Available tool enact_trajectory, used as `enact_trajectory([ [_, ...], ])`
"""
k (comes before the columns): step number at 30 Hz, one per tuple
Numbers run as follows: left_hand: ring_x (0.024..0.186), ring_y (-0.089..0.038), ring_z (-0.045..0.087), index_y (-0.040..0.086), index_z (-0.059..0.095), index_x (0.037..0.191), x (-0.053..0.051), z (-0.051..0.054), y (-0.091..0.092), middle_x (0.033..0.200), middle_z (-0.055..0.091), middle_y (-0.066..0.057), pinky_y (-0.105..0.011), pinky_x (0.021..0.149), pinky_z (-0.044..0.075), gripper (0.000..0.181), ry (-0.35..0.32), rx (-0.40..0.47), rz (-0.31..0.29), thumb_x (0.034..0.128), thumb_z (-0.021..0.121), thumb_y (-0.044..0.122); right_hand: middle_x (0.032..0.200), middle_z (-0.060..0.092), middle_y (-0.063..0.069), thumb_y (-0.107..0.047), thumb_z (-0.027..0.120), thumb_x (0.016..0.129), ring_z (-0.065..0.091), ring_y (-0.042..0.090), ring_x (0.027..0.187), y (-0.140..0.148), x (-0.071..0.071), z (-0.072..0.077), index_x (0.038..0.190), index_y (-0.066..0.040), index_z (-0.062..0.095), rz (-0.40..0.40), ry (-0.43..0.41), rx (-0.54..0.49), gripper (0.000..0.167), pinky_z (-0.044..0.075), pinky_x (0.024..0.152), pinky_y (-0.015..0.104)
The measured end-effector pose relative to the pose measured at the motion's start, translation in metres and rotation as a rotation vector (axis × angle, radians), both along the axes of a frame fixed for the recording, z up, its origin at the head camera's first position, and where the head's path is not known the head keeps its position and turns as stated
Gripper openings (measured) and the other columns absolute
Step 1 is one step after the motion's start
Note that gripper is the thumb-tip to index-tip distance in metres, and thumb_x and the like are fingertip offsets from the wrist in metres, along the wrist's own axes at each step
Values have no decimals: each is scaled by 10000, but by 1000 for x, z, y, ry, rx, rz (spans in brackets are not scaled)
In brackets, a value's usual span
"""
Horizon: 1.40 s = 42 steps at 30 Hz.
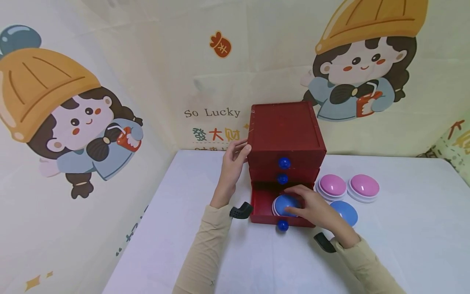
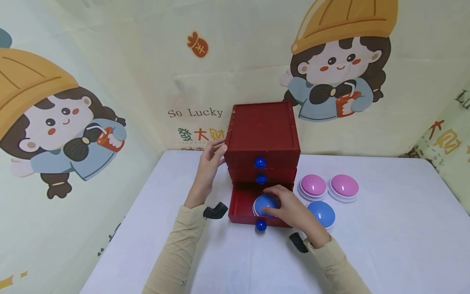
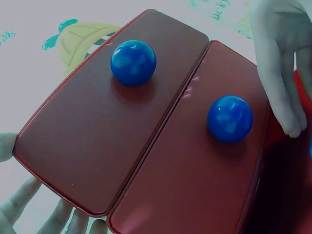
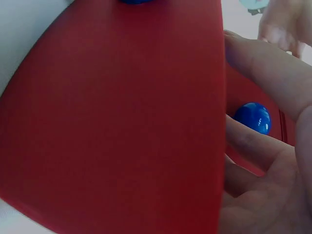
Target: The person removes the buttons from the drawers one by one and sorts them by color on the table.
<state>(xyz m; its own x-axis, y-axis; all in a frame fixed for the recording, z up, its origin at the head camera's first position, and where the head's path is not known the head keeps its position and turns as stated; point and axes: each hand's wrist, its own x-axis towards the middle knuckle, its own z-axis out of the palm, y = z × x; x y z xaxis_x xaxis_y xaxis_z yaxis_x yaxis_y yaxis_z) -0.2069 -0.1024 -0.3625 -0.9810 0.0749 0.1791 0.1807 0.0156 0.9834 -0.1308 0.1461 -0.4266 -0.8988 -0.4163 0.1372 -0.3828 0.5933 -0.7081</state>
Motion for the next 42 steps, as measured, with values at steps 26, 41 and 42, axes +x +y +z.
enact_trajectory([
  [26, 1181, -184, 595, 191, 566, 1331, 0, -4, 0, 1288, 593, -40, -392, 985, 510, 392, 30, 1, 25, 978, 616, 357, 1214, 635, 191, -158, 829, 797, 592, 379, 1124, -7, -11, -2, 1233, 35, 631, 48, -41, 142, 516, 543, 915, 511],
  [41, 1204, -236, 585, 60, 525, 1367, 17, 22, 2, 1312, 572, -123, -383, 992, 505, 402, 13, -7, 0, 1004, 574, 225, 1225, 622, 187, -153, 845, 779, 588, 383, 1136, -8, -14, 1, 1256, 11, 631, 71, -49, 160, 548, 547, 905, 524],
  [42, 1199, -236, 586, 60, 527, 1364, 19, 24, 2, 1308, 573, -124, -380, 991, 505, 399, 14, -8, -1, 1003, 575, 225, 1223, 623, 185, -158, 846, 779, 590, 379, 1131, -8, -14, 1, 1256, 8, 631, 71, -48, 157, 549, 551, 899, 519],
])
